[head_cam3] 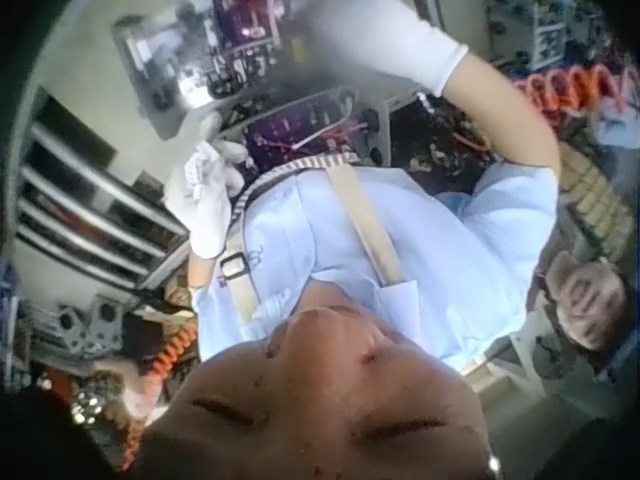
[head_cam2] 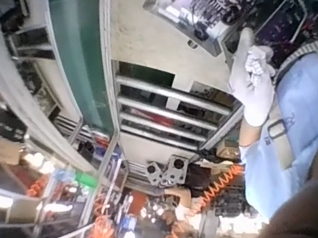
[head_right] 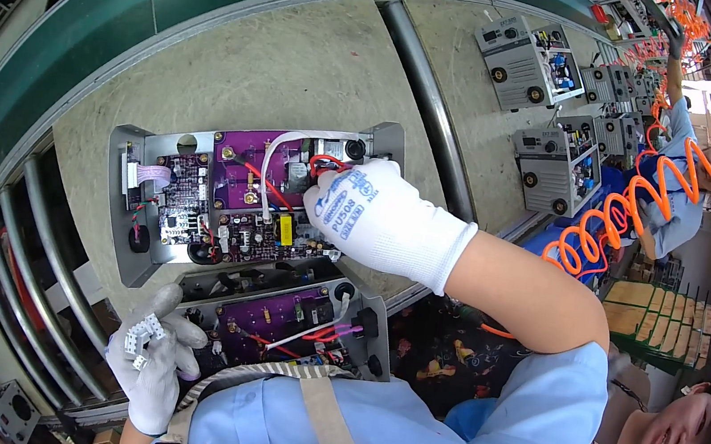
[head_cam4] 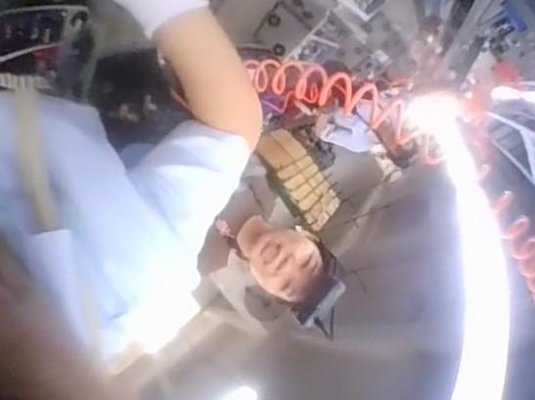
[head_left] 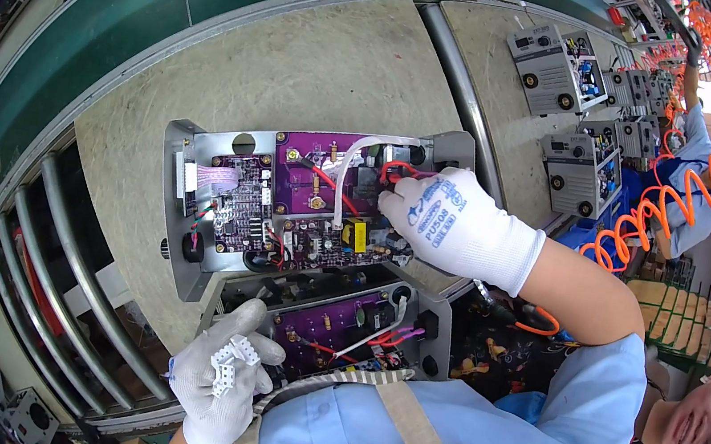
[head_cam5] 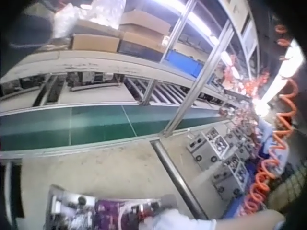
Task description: The person assembles electronic circuit boards and electronic components into metal housings, securing them with a pneumatic screwdriver and pliers.
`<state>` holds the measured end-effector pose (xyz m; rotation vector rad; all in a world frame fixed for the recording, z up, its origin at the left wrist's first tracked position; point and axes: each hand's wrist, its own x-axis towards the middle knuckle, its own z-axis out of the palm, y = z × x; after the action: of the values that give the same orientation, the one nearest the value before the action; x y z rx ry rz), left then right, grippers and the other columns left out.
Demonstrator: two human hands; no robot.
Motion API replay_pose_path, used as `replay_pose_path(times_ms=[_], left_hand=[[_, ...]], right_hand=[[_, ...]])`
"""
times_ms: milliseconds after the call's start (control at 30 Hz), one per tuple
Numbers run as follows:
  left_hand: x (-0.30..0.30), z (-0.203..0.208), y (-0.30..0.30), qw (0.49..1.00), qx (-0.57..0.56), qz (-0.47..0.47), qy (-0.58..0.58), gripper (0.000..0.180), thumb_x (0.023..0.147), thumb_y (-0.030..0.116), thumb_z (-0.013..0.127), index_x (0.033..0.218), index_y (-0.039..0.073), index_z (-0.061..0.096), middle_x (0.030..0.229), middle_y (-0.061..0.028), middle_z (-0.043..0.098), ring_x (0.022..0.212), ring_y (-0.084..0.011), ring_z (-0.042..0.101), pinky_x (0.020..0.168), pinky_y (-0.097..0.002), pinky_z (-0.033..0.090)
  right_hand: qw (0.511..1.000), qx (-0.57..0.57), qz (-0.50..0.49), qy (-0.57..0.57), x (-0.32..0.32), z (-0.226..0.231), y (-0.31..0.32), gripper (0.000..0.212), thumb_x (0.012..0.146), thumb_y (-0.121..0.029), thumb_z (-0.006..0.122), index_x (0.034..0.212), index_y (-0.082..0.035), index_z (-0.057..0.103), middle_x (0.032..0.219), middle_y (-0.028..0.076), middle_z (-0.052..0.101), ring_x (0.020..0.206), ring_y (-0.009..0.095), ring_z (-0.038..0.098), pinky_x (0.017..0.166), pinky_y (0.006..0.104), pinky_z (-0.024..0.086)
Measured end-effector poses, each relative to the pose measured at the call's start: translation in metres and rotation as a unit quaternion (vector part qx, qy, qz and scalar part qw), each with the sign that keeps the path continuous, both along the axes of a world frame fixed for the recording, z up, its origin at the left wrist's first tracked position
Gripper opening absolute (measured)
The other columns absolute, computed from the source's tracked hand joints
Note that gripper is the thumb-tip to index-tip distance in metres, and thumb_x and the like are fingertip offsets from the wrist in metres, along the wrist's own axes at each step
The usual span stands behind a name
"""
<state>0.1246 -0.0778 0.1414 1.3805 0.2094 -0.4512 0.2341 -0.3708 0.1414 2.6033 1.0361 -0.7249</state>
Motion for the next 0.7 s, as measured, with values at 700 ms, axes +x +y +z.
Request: replay_pose_path(times_ms=[700], left_hand=[[0.001, 0.001, 0.0, 1.0, 0.003, -0.006, 0.009, 0.053, 0.095, 0.024, 0.064, 0.133, -0.011, 0.052, 0.087, -0.0182, 0.071, 0.056, -0.0104, 0.061, 0.052, -0.0217, 0.049]], right_hand=[[0.998, 0.032, -0.046, 0.028, -0.001, -0.007, -0.011, 0.039, 0.082, -0.018, 0.063, 0.119, -0.007, 0.061, 0.093, 0.01, 0.066, 0.076, 0.026, 0.07, 0.067, 0.0398, 0.054]])
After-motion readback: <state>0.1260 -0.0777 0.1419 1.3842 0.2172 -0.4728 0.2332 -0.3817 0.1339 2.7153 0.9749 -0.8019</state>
